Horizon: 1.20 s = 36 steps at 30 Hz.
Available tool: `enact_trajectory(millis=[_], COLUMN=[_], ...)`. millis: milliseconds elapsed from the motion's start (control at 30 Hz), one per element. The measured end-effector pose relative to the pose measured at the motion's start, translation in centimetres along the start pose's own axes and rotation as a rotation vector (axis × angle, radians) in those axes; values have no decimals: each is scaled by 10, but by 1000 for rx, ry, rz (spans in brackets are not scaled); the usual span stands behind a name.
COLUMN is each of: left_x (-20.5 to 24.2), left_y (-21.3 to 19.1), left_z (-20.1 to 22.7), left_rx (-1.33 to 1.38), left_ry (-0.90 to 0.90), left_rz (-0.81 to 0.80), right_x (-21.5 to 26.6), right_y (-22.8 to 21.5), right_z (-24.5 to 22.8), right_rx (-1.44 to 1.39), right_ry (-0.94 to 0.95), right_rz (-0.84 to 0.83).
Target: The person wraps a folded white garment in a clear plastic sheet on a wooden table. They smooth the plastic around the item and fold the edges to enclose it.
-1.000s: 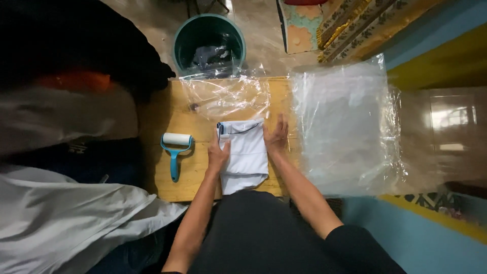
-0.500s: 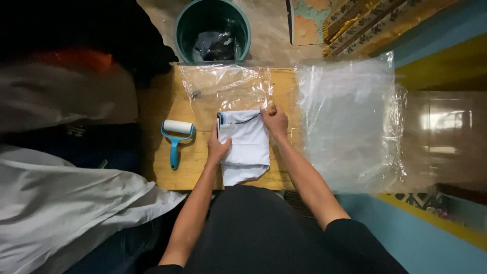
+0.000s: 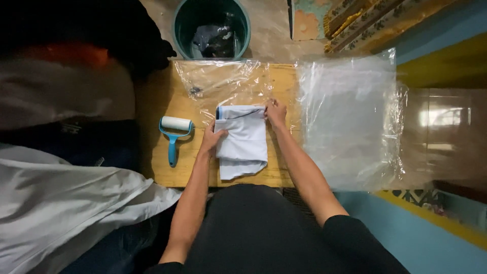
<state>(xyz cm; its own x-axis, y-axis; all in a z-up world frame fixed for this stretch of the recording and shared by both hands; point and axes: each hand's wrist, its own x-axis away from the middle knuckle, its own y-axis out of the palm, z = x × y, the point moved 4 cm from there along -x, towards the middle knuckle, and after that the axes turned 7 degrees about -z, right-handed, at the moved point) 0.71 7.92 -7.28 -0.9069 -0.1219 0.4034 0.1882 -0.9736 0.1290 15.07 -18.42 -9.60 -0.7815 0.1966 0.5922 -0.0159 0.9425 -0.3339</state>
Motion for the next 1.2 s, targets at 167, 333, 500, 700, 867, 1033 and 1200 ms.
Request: enact_trajectory(millis=[167, 333, 500, 700, 867, 1033, 1200], left_x=[-6, 16, -40, -38, -34, -53, -71], left_y=[-2, 21, -8, -13, 19, 42, 39], left_z=[-6, 48, -29, -29, 18, 31, 58], left_rx=[-122, -484, -250, -120, 232, 450, -308], left_ry=[47, 4, -75, -304, -215, -153, -5], left_rz=[76, 247, 161, 289, 96, 72, 219], right_x=[40, 84, 74, 79, 61, -20, 45], right_y=[-10, -24, -23, -17, -17, -4, -15], right_z=[-13, -36, -32, -20, 2, 89, 63], right_rx=[-19, 166, 420, 332, 3, -112, -376], right_ry=[-93, -294, -709, -631, -349, -250, 81], right_rz=[-100, -30, 31, -34, -64, -127, -60])
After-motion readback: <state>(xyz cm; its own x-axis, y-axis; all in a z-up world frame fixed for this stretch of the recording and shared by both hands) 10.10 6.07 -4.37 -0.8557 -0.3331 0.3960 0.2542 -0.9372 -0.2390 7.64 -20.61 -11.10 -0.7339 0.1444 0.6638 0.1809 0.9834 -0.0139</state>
